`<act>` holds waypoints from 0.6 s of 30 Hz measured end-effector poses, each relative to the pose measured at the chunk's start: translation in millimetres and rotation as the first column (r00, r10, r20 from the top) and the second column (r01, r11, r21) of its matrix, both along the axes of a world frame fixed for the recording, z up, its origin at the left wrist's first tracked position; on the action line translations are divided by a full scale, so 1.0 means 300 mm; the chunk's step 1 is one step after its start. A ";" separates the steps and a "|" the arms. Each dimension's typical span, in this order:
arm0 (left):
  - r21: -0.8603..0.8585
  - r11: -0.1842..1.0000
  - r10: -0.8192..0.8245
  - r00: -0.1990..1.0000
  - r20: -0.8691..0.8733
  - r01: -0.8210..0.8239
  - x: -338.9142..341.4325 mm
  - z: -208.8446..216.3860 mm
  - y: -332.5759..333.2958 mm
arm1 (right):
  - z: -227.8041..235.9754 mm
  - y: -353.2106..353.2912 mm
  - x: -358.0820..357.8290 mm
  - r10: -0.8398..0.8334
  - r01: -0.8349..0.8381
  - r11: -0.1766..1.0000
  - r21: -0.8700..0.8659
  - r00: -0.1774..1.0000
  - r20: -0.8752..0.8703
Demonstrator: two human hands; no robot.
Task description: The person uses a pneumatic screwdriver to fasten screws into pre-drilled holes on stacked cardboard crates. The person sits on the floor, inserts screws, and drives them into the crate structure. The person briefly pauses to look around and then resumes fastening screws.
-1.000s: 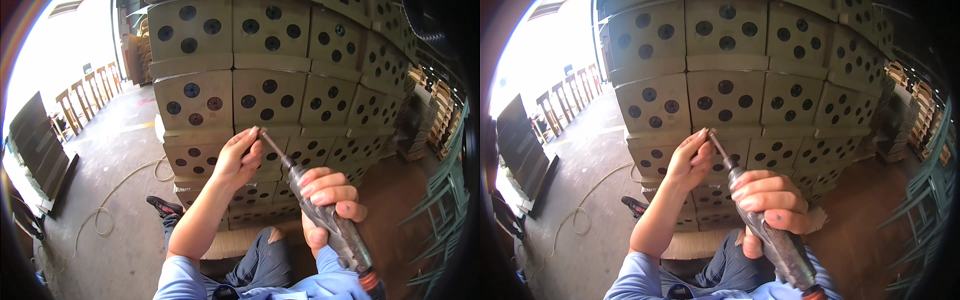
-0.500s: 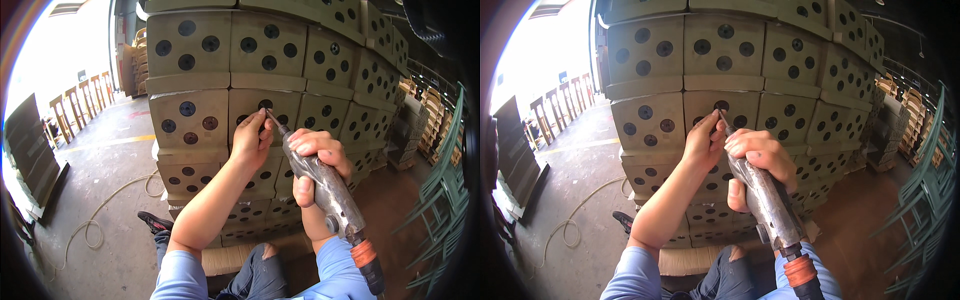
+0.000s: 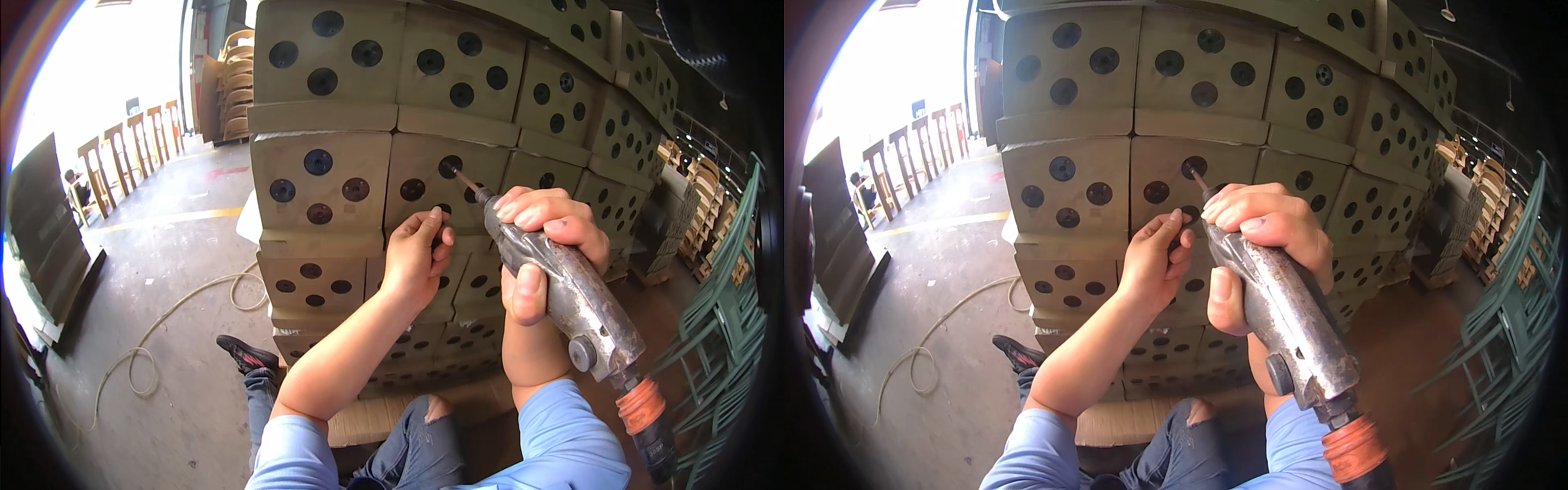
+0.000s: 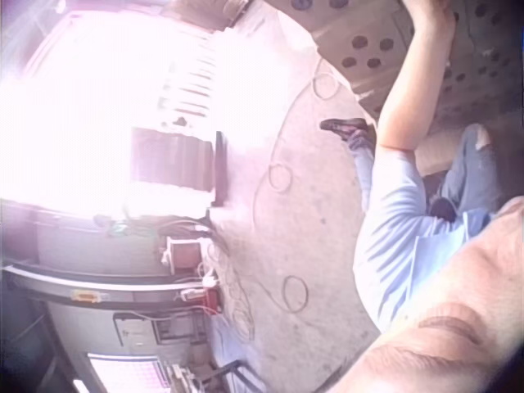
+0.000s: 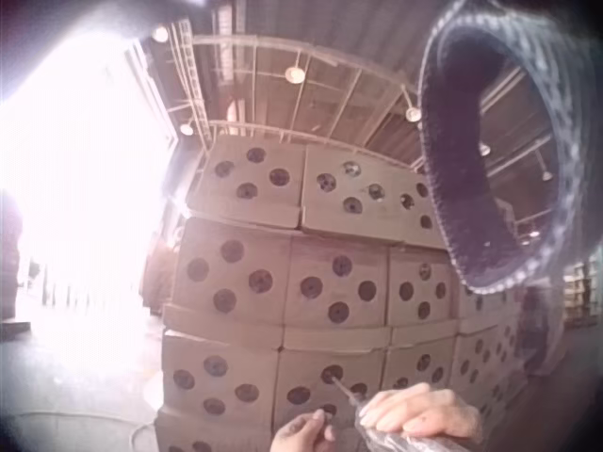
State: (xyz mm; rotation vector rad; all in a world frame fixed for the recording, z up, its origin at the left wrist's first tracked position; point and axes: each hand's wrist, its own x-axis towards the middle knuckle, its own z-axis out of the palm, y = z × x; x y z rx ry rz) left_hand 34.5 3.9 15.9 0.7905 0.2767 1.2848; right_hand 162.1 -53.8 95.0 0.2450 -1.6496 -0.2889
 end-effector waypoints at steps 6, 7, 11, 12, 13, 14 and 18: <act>-0.010 1.000 0.008 1.000 -0.027 -0.009 -0.014 -0.007 -0.038 | 0.001 0.054 -0.002 -0.011 0.010 0.999 0.033 0.999 0.034; -0.015 1.000 0.008 0.999 -0.034 -0.008 -0.018 -0.010 -0.043 | 0.001 0.062 -0.005 0.015 -0.015 1.000 0.020 1.000 0.021; -0.016 0.999 0.033 0.999 -0.018 -0.033 -0.034 -0.015 -0.051 | -0.003 0.086 -0.002 -0.028 0.027 0.999 0.031 0.999 0.019; -0.015 0.999 0.043 0.999 -0.016 -0.043 -0.040 -0.009 -0.057 | -0.006 0.092 -0.008 -0.022 0.021 0.999 0.032 1.000 0.018; -0.015 0.999 0.049 0.999 -0.014 -0.049 -0.044 -0.004 -0.062 | -0.009 0.095 -0.011 -0.019 0.018 0.999 0.032 1.000 0.019; -0.011 0.999 0.050 0.999 -0.006 -0.050 -0.048 0.001 -0.064 | -0.011 0.099 -0.012 -0.024 0.024 0.999 0.031 1.000 0.018; 0.029 0.998 0.060 0.998 0.000 -0.060 -0.066 0.018 -0.063 | -0.008 0.112 -0.008 -0.035 0.034 0.999 0.034 0.999 0.025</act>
